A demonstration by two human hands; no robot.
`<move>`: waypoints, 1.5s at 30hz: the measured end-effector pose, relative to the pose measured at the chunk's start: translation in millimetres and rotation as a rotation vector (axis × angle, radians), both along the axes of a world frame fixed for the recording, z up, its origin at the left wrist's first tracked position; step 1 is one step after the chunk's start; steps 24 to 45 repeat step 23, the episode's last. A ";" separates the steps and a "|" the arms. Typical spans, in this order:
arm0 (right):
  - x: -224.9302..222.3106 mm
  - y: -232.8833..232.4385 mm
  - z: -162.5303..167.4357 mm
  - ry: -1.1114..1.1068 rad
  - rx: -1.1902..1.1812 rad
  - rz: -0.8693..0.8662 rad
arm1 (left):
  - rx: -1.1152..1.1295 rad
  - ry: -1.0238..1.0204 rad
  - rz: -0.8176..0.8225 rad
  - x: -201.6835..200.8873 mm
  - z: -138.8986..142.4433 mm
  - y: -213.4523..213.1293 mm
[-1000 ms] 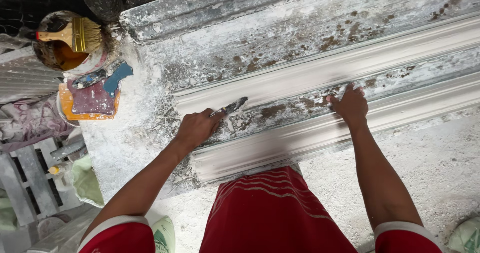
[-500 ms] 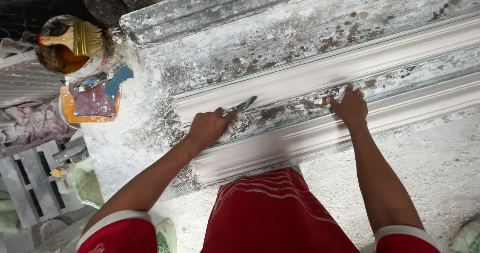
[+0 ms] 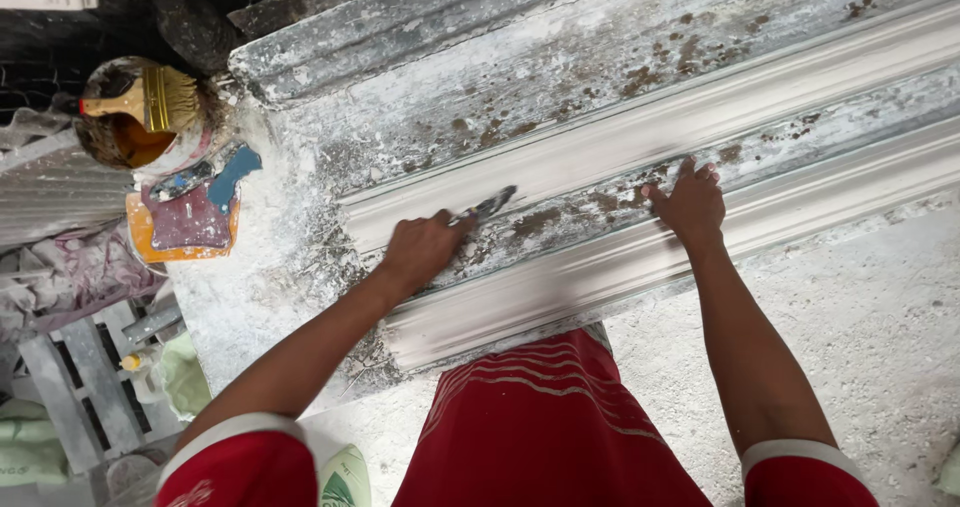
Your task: The person scrapes excess plaster from decorative cornice moldings laid on a work table using a small scraper, wipes a piece with a cloth, and applies plaster paste from a bowl onto the molding surface, working along the pieces.
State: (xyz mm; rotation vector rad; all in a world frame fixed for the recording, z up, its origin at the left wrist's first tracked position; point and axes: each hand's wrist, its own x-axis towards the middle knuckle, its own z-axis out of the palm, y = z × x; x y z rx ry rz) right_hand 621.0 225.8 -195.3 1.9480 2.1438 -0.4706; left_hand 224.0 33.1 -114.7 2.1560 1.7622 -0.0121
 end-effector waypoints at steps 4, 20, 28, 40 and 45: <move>2.7 -6.3 -4.9 0.025 0.079 0.018 | -0.080 0.023 0.028 -6.5 7.0 -5.8; -4.0 -0.1 -0.6 0.046 0.045 -0.046 | -0.085 0.020 0.023 36.4 7.5 24.9; -5.9 -0.7 -1.8 0.030 0.009 -0.056 | -0.114 0.077 -0.016 79.4 -19.8 61.7; -5.9 -0.7 -1.8 0.030 0.009 -0.056 | -0.114 0.077 -0.016 79.4 -19.8 61.7; -5.9 -0.7 -1.8 0.030 0.009 -0.056 | -0.114 0.077 -0.016 79.4 -19.8 61.7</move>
